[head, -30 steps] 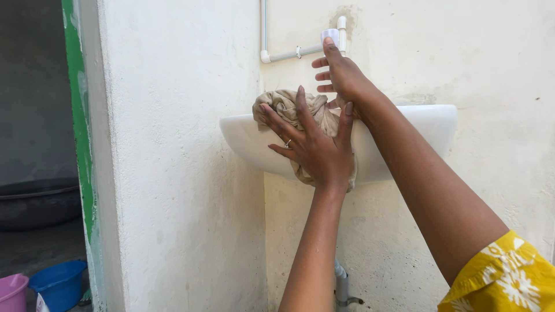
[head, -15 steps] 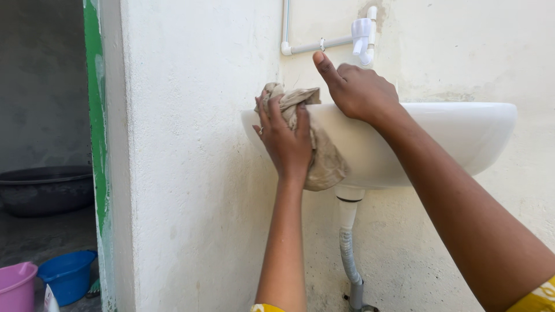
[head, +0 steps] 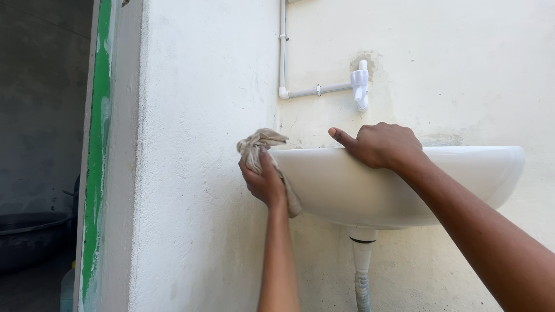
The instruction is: The person wipes a white wall-mounted sink with a cloth, cleaning the basin, faucet, and surrounding wall. They then pick up several bottles and tubes from the floor, wipe them with the cloth, and place them on the sink.
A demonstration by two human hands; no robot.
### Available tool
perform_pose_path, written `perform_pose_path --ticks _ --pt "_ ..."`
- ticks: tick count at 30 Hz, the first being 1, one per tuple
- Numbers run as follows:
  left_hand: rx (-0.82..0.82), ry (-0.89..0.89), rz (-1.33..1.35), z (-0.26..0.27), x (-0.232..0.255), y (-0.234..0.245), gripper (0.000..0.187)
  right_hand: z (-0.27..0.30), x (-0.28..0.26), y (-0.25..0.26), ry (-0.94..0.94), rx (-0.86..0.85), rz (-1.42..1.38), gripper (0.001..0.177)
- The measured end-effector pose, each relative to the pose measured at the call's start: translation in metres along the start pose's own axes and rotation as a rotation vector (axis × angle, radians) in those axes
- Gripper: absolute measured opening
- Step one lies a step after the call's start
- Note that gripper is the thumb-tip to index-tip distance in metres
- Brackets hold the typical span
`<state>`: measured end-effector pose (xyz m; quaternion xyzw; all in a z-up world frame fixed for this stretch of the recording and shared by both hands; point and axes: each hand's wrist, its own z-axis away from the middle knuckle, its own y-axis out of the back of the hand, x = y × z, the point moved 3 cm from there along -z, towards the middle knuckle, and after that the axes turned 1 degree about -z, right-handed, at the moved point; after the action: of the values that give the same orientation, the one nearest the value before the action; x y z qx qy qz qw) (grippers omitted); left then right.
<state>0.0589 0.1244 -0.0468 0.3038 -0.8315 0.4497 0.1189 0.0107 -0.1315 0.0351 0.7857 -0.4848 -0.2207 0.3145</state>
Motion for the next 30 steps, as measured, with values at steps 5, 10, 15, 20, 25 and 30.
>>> perform_pose_path --ticks 5,10,15,20,25,30 --pt "0.096 -0.124 -0.03 0.159 0.062 -0.022 0.051 -0.004 0.004 -0.005 0.045 0.065 0.051 0.091" --pt "0.01 0.04 0.237 0.216 0.064 -0.041 0.042 -0.006 0.006 -0.01 0.097 0.132 0.05 0.085" --pt "0.021 -0.135 -0.129 0.191 0.071 -0.024 0.046 -0.008 0.004 -0.01 0.121 0.184 0.045 0.08" --pt "-0.105 -0.253 -0.644 0.194 0.097 0.002 0.066 -0.008 0.008 -0.008 0.151 0.264 0.049 0.077" --pt "-0.503 0.189 -0.538 0.201 0.1 -0.001 0.087 -0.013 0.004 -0.009 0.182 0.308 0.048 0.075" --pt "-0.431 0.229 -0.184 0.203 0.108 -0.025 0.087 -0.016 0.003 -0.006 0.235 0.346 0.042 0.074"
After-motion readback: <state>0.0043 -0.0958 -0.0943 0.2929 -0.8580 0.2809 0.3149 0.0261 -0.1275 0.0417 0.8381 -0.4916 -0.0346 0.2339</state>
